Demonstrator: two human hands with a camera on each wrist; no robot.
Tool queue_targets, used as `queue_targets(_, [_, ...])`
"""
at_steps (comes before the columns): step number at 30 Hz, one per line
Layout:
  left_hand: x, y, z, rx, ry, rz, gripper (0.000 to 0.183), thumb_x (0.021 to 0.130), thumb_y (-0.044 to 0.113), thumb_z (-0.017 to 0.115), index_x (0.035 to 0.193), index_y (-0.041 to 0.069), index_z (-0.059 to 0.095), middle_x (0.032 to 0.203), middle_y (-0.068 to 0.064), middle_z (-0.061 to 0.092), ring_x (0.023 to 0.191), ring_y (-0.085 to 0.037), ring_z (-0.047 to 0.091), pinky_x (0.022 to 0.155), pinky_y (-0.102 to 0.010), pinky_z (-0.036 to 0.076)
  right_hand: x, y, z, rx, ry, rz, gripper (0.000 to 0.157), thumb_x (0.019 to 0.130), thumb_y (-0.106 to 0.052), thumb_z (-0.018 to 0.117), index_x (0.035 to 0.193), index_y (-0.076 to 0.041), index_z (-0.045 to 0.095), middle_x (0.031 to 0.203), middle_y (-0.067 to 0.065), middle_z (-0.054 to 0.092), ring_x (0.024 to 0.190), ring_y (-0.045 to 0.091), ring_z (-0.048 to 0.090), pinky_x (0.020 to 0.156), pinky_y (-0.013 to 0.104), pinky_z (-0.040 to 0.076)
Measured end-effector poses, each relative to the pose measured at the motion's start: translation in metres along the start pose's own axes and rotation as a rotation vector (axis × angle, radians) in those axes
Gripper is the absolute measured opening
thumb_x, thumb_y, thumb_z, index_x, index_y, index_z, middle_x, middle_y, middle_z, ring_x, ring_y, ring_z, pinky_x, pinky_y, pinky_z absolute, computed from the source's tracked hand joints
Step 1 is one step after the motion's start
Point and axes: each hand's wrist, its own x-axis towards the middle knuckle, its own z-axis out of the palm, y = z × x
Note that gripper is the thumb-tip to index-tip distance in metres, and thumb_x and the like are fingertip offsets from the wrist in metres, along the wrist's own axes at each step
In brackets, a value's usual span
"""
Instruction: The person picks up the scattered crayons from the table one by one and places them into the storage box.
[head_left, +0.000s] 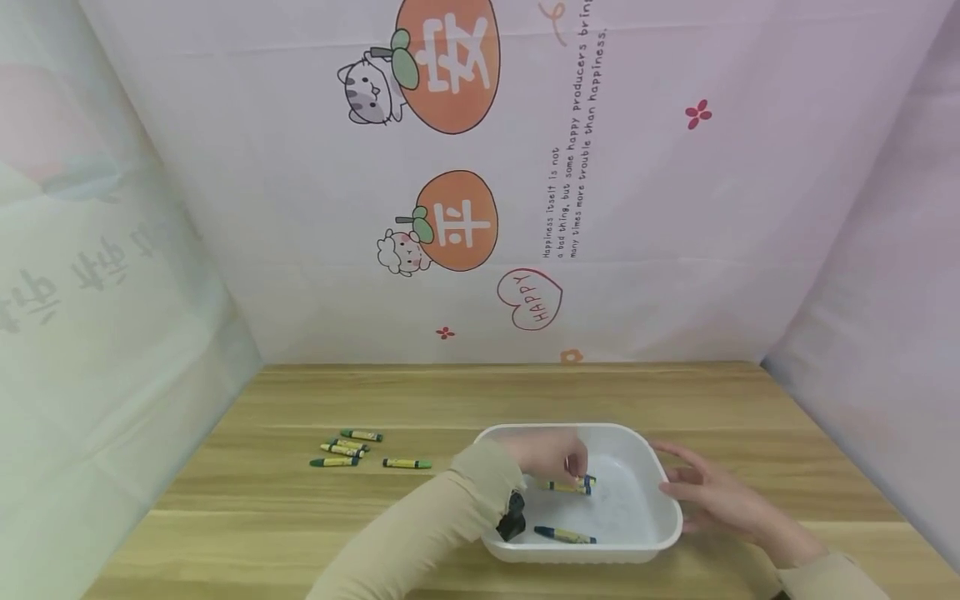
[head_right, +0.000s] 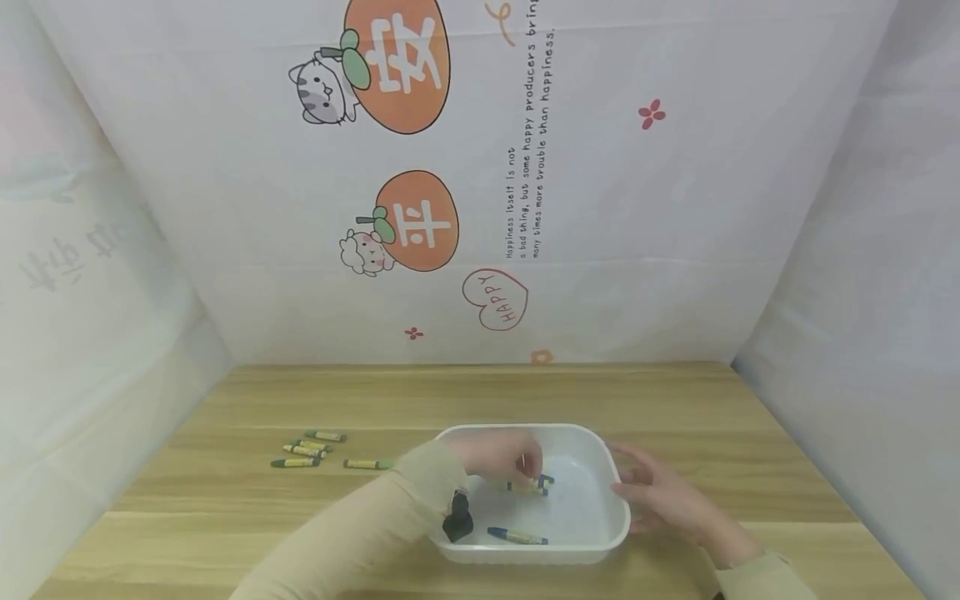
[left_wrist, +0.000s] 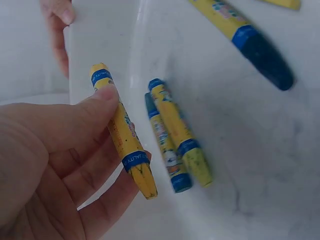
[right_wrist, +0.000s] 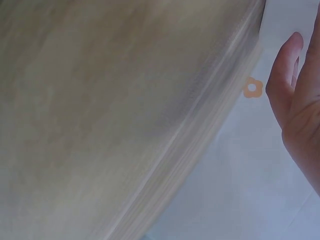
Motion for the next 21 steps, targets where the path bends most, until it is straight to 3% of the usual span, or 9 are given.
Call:
queue_targets(5, [0.0,0.002,0.007,-0.009,-0.013,-0.01,0.008,0.082,0.01,0.073,0.082,0.014,0.067,0.08,0.009,0.061,0.074,0.0,0.052,0.063,-0.011,0.044,0.0,-0.001,0.001,-0.011,0.002,0.001,0.052,0.096,-0.014,0.052,0.117,-0.06,0.04,0.121,0.026,0.047,0.093,0.024,0.062,0.073,0.044,0.057])
queue_targets(13, [0.004,-0.003,0.023,0.003,-0.01,-0.024,0.01,0.079,0.012,0.076,0.079,0.015,0.066,0.073,0.011,0.057,0.067,0.001,0.049,0.061,-0.011,0.041,-0.001,-0.002,0.001,0.028,-0.015,-0.01,0.052,0.096,-0.013,0.052,0.116,-0.06,0.042,0.114,0.014,0.051,0.094,0.024,0.061,0.075,0.045,0.056])
queue_targets(21, [0.003,-0.002,0.027,0.0,0.005,-0.056,0.014,0.076,0.014,0.078,0.079,0.016,0.065,0.071,0.012,0.057,0.065,0.0,0.05,0.059,-0.012,0.042,-0.001,0.0,0.0,0.052,-0.035,-0.022,0.051,0.096,-0.013,0.051,0.119,-0.058,0.042,0.113,0.012,0.052,0.096,0.024,0.061,0.077,0.048,0.055])
